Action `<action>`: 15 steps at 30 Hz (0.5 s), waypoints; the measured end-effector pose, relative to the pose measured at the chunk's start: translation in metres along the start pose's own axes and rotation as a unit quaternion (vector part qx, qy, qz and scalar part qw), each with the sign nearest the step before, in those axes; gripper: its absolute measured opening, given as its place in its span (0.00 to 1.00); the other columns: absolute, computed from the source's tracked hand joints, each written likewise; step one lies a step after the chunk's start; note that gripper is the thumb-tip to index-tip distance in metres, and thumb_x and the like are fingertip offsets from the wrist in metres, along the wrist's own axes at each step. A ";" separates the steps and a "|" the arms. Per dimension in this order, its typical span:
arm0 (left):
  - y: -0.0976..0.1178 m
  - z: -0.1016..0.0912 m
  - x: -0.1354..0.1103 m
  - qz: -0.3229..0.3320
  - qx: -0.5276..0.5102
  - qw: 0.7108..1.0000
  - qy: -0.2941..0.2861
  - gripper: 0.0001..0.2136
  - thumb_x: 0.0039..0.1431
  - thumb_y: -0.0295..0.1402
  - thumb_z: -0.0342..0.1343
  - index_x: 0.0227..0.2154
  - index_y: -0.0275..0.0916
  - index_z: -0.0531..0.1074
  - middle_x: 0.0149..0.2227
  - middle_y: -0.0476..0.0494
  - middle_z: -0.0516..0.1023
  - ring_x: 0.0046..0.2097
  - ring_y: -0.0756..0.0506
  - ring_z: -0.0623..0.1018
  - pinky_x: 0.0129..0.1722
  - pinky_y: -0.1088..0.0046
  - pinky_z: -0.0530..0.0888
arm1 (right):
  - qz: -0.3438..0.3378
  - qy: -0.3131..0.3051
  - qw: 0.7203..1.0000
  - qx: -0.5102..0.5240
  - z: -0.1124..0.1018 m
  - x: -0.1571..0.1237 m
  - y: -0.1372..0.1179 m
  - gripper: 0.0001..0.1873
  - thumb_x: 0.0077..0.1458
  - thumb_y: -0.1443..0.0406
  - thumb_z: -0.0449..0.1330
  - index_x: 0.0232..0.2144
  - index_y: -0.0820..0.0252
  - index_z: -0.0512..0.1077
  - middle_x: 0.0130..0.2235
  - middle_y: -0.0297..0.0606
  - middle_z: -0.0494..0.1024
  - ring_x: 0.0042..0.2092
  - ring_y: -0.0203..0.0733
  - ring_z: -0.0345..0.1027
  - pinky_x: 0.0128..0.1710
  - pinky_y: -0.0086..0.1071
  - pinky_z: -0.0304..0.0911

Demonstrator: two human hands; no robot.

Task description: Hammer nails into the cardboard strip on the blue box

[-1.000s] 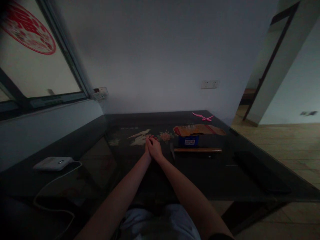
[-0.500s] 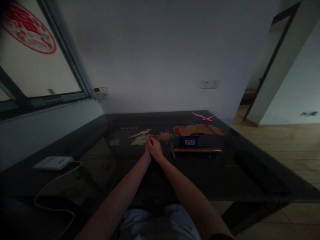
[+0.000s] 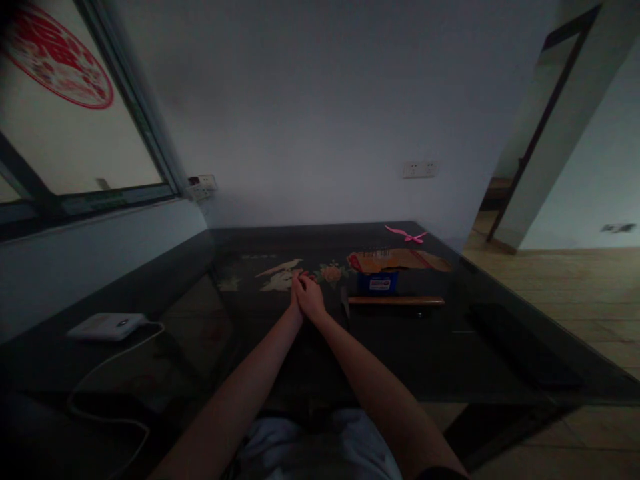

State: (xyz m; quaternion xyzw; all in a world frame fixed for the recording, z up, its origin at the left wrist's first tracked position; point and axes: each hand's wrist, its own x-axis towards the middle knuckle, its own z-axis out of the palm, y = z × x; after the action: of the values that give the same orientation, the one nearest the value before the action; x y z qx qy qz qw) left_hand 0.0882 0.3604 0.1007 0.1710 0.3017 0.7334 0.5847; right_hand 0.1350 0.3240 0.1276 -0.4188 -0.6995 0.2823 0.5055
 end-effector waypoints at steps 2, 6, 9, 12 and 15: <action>0.000 0.001 -0.001 -0.029 -0.027 0.999 0.020 0.13 0.59 0.44 0.47 0.28 0.39 0.66 0.22 0.50 0.67 0.23 0.51 0.68 0.26 0.75 0.67 | 0.000 -0.001 1.000 -0.001 0.000 0.000 0.000 0.16 0.57 0.59 0.50 0.32 0.62 0.74 0.33 0.41 0.77 0.35 0.41 0.70 0.37 0.31 0.61; -0.001 0.000 -0.002 -0.043 -0.039 0.998 0.023 0.13 0.58 0.45 0.48 0.30 0.39 0.67 0.23 0.50 0.68 0.23 0.51 0.69 0.27 0.75 0.67 | 0.003 -0.001 1.000 -0.004 0.000 0.000 0.000 0.16 0.57 0.59 0.50 0.31 0.62 0.74 0.31 0.41 0.77 0.35 0.41 0.70 0.36 0.30 0.61; -0.002 -0.001 -0.002 -0.038 -0.032 0.999 0.012 0.15 0.55 0.48 0.50 0.31 0.40 0.67 0.24 0.51 0.69 0.24 0.51 0.70 0.26 0.76 0.67 | 0.003 0.000 1.000 -0.007 0.000 0.001 0.001 0.16 0.57 0.59 0.50 0.31 0.61 0.74 0.31 0.40 0.77 0.34 0.41 0.69 0.35 0.30 0.60; -0.002 -0.002 -0.002 -0.043 -0.027 0.999 0.010 0.15 0.54 0.48 0.51 0.31 0.40 0.67 0.24 0.51 0.69 0.24 0.51 0.70 0.26 0.76 0.67 | 0.001 0.002 1.000 -0.009 0.000 0.000 0.002 0.15 0.57 0.59 0.50 0.31 0.60 0.74 0.32 0.39 0.77 0.34 0.40 0.69 0.36 0.30 0.60; -0.001 -0.001 -0.001 -0.042 -0.032 0.999 0.005 0.15 0.56 0.47 0.50 0.30 0.39 0.66 0.23 0.51 0.69 0.24 0.51 0.70 0.26 0.75 0.67 | -0.003 0.003 1.000 -0.010 -0.001 0.000 0.002 0.15 0.57 0.59 0.50 0.30 0.60 0.74 0.31 0.39 0.77 0.34 0.40 0.69 0.36 0.30 0.60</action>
State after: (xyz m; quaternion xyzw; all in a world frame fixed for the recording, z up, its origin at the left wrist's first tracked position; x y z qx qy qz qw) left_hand 0.0886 0.3591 0.0989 0.1357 0.2884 0.7183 0.6185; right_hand 0.1360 0.3246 0.1262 -0.4228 -0.7021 0.2726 0.5040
